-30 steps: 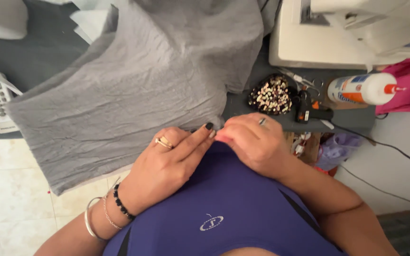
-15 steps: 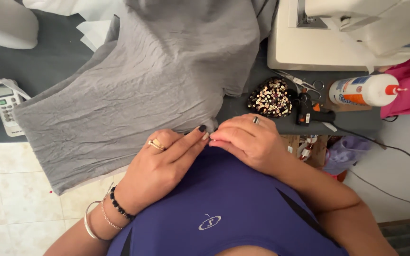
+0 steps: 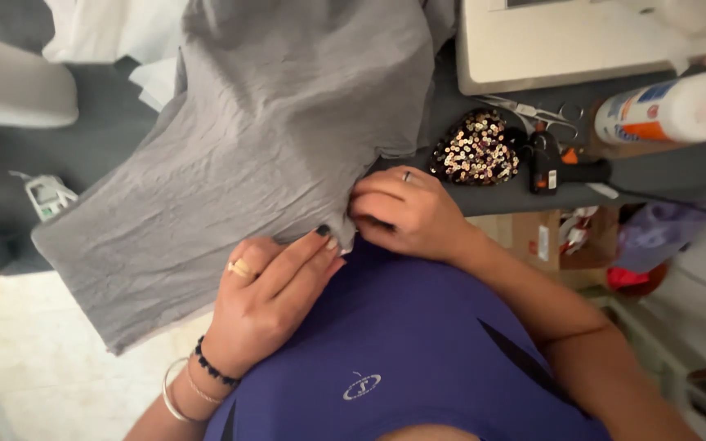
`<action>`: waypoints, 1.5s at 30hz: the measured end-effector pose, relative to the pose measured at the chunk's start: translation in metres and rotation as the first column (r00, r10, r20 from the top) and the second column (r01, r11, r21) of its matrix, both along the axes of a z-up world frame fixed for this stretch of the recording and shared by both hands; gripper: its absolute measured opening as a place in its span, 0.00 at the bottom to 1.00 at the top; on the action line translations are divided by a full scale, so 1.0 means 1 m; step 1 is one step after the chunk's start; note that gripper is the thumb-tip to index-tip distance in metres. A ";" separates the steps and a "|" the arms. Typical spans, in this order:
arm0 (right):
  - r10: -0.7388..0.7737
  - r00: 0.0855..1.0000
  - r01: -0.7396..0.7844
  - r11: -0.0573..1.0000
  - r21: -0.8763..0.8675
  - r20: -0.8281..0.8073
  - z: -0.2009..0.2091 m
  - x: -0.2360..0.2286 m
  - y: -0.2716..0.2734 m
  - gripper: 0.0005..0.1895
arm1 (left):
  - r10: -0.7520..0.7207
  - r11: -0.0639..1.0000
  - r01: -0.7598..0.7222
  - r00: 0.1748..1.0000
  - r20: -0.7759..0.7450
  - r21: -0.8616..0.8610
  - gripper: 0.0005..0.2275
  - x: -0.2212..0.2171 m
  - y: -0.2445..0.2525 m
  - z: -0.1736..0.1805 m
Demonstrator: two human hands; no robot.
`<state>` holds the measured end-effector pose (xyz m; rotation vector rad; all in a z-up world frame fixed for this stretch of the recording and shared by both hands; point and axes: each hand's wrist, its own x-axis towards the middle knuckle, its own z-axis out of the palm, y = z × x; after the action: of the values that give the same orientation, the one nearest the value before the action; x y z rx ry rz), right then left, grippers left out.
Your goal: Wrapping a rectangular cardboard piece with grey fabric by folding and smoothing the material
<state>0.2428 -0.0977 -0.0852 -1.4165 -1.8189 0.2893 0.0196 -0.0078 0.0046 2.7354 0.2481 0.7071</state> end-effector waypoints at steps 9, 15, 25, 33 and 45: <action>-0.027 0.999 0.033 0.983 0.183 -0.038 -0.011 0.007 -0.002 0.09 | 0.043 0.999 -0.042 0.997 -0.066 0.015 0.09 0.001 -0.001 0.001; -0.060 0.998 0.064 0.958 0.278 -0.022 0.000 0.014 0.001 0.03 | 0.079 0.996 -0.081 0.992 -0.097 -0.020 0.08 0.004 -0.003 0.006; -0.021 1.000 0.018 0.925 0.380 0.004 -0.023 0.022 -0.031 0.06 | 0.060 0.998 -0.061 0.991 -0.120 -0.005 0.07 0.004 -0.002 0.004; -0.055 0.997 0.029 0.915 0.401 0.054 -0.017 0.014 -0.010 0.08 | -0.011 0.999 0.008 0.995 -0.100 -0.035 0.04 0.007 0.003 0.014; 0.016 1.000 -0.018 0.952 0.304 0.008 -0.024 0.026 -0.026 0.05 | -0.007 1.000 0.009 0.993 -0.119 0.013 0.06 0.000 -0.001 0.006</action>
<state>0.2691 -0.1233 -0.1091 -1.1864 -1.7920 0.0098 0.0197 -0.0093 0.0101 2.7940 0.2599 0.5458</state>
